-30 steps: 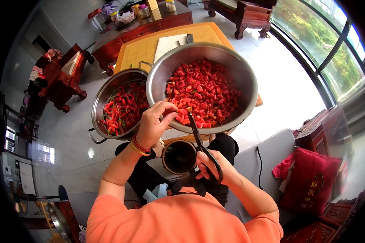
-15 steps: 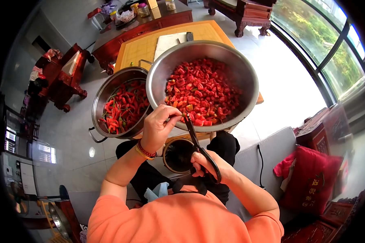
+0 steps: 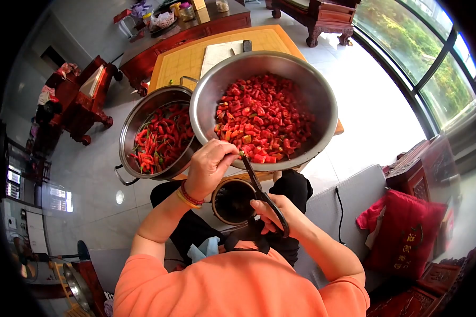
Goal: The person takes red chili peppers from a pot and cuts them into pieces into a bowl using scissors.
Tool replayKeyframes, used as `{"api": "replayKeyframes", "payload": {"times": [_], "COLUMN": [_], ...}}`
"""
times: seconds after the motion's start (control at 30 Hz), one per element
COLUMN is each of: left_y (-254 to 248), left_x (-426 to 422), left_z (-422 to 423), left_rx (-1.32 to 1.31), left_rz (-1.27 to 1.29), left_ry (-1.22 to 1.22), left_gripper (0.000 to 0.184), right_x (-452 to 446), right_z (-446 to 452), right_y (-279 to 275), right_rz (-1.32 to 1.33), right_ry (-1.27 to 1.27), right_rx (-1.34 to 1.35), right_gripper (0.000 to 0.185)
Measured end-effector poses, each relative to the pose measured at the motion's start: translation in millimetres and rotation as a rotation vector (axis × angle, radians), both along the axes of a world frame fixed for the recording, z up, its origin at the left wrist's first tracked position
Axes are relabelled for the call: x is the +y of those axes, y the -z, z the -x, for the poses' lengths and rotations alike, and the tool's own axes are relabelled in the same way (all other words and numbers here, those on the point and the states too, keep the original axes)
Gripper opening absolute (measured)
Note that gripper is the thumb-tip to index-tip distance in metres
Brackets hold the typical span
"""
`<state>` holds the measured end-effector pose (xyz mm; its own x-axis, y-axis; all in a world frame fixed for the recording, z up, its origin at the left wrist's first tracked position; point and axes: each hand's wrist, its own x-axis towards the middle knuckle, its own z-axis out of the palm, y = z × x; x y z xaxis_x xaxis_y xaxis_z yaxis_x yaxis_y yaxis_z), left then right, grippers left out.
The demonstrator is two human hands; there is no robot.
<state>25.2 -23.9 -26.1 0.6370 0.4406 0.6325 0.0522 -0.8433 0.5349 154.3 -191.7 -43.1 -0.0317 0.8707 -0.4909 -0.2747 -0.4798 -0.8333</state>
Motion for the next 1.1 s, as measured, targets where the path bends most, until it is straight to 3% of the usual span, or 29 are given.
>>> {"api": "replayKeyframes", "payload": {"times": [0.13, 0.23, 0.37, 0.5, 0.63, 0.83, 0.87, 0.97, 1.1], "left_y": [-1, 4, 24, 60, 101, 135, 139, 152, 159], "left_x": [-4, -11, -27, -45, -50, -36, -32, -24, -21], "left_z": [12, 26, 35, 35, 51, 74, 75, 80, 81], "left_rx": [0.012, 0.014, 0.082, 0.183, 0.375, 0.501, 0.524, 0.566, 0.569], "left_rz": [-0.066, -0.103, -0.126, -0.089, -0.075, 0.069, 0.082, 0.095, 0.135], "left_ry": [0.001, 0.015, 0.08, 0.191, 0.248, 0.154, 0.132, 0.088, 0.08], "left_gripper": [0.016, 0.017, 0.018, 0.013, 0.01, 0.006, 0.006, 0.006, 0.006], "right_x": [-4, -6, 10, 44, 79, 116, 120, 129, 136], "right_z": [-19, -54, -92, -129, -152, -158, -159, -162, -164], "right_y": [-10, -42, -85, -77, -61, -54, -52, -43, -41], "right_rz": [0.047, 0.098, -0.003, -0.086, -0.123, -0.393, -0.417, -0.468, -0.489], "right_ry": [-0.032, -0.013, -0.112, -0.094, -0.281, -0.367, -0.407, -0.44, -0.514], "right_rx": [-0.18, -0.536, -1.402, -2.019, -2.33, -2.528, -2.55, -2.655, -2.728], "right_gripper": [0.035, 0.04, 0.048, 0.049, 0.044, 0.041, 0.028, 0.015, 0.011]}}
